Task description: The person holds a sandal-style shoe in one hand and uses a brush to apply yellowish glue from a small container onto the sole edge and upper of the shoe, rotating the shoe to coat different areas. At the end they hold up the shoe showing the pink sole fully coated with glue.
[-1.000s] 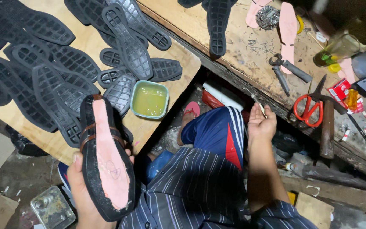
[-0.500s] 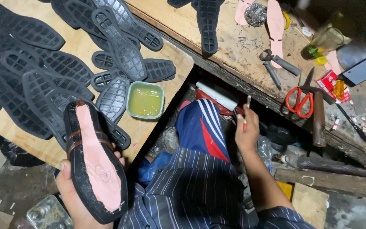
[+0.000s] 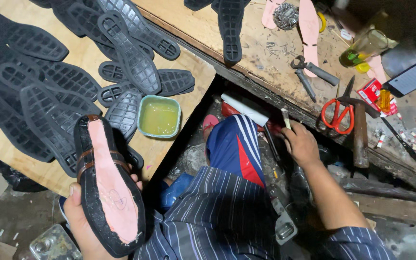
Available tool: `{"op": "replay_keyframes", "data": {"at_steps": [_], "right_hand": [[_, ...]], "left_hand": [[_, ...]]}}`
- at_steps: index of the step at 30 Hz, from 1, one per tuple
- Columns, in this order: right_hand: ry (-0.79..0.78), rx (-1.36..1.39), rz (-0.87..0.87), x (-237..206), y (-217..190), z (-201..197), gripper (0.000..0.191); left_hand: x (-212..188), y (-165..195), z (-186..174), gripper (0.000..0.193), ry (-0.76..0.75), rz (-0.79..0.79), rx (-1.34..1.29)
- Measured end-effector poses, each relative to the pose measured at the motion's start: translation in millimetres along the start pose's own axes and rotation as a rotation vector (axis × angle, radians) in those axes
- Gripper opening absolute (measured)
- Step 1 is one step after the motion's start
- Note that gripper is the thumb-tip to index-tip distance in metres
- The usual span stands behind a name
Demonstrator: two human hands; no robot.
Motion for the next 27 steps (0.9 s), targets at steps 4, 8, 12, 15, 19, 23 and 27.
{"op": "replay_keyframes", "data": {"at_steps": [4, 8, 12, 15, 19, 23, 27], "right_hand": [[0.071, 0.014, 0.615, -60, 122, 10, 0.014], [0.159, 0.894, 0.929, -123, 70, 39, 0.02], [0.291, 1.276, 0.924, -146, 24, 19, 0.038], [0.394, 1.277, 0.942, -161, -5, -23, 0.042], [0.512, 0.842, 0.671, -175, -62, -91, 0.033], [0.675, 0.666, 0.773, -197, -89, -124, 0.032], [0.832, 0.992, 1.14, -235, -89, -115, 0.022]], "left_hand": [[-4, -103, 76, 0.085, -0.085, 0.053, -0.031], [-24, -66, -7, 0.09, -0.117, 0.063, -0.04], [-64, -61, -46, 0.09, -0.161, 0.071, -0.053], [-109, -21, -78, 0.094, -0.187, 0.078, -0.043], [-155, 36, -118, 0.097, -0.118, 0.08, -0.007], [-185, 64, -129, 0.098, -0.172, 0.089, -0.039], [-206, 65, -150, 0.098, -0.151, 0.094, -0.037]]}}
Point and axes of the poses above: each hand's wrist, its own x-axis towards the middle knuckle, its own z-axis out of the palm, y = z × x, the point moved 7 cm from there along x, towards the middle knuckle, and after that the axes turned 6 degrees about y, right-handed, at the moved point
